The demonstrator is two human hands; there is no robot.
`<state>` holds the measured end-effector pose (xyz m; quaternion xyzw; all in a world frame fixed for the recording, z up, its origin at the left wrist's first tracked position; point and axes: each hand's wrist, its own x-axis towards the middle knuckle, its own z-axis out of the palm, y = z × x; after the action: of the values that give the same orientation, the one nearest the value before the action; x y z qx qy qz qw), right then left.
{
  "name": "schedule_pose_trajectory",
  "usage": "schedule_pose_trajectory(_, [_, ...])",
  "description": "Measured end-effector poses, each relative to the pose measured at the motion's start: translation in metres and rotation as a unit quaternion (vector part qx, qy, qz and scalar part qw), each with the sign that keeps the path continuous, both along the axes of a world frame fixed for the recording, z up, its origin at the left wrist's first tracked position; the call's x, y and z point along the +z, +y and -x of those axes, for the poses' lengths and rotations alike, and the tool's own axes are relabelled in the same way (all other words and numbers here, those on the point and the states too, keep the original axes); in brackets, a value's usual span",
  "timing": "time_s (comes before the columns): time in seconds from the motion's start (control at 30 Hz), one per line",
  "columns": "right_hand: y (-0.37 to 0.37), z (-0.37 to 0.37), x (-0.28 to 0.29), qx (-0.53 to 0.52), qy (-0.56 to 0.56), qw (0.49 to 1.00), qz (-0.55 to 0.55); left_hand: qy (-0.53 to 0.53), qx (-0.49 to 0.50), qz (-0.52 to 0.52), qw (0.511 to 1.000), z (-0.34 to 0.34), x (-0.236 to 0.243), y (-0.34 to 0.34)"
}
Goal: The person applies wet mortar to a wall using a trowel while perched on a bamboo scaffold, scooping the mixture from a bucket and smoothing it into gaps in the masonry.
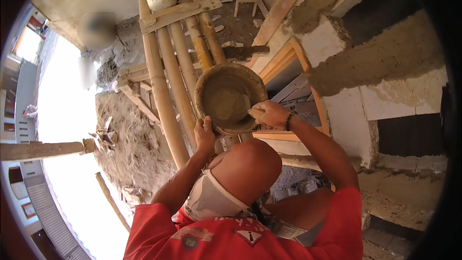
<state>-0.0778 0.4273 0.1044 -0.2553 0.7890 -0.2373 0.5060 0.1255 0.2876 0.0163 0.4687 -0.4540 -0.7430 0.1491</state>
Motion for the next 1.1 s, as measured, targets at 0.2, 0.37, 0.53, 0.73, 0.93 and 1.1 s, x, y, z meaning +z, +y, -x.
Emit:
schedule_pose_trajectory(0.2, [-0.022,-0.004,0.044,0.185,0.412,0.886,0.103,0.019,-0.036,-0.020,0.999,-0.016,-0.020,-0.017])
schedule_pose_trajectory(0.37, [-0.042,-0.002,-0.004,0.289,0.506,0.812,-0.032,0.032,-0.035,0.002,0.999,-0.012,-0.023,-0.021])
schedule_pose_trajectory(0.53, [-0.044,-0.017,-0.020,0.376,0.391,0.835,-0.092,0.036,-0.054,0.008,0.998,-0.014,-0.017,-0.025])
schedule_pose_trajectory(0.73, [-0.037,-0.004,0.010,0.172,0.129,0.976,-0.025,0.002,-0.051,0.029,0.998,-0.014,-0.015,-0.022])
schedule_pose_trajectory(0.93, [-0.031,-0.004,0.054,0.183,0.287,0.940,0.028,-0.030,-0.094,0.055,0.994,-0.021,-0.017,-0.030])
schedule_pose_trajectory(1.1, [-0.022,-0.016,0.017,0.253,0.320,0.913,-0.028,-0.017,-0.076,0.050,0.996,-0.013,-0.014,-0.026])
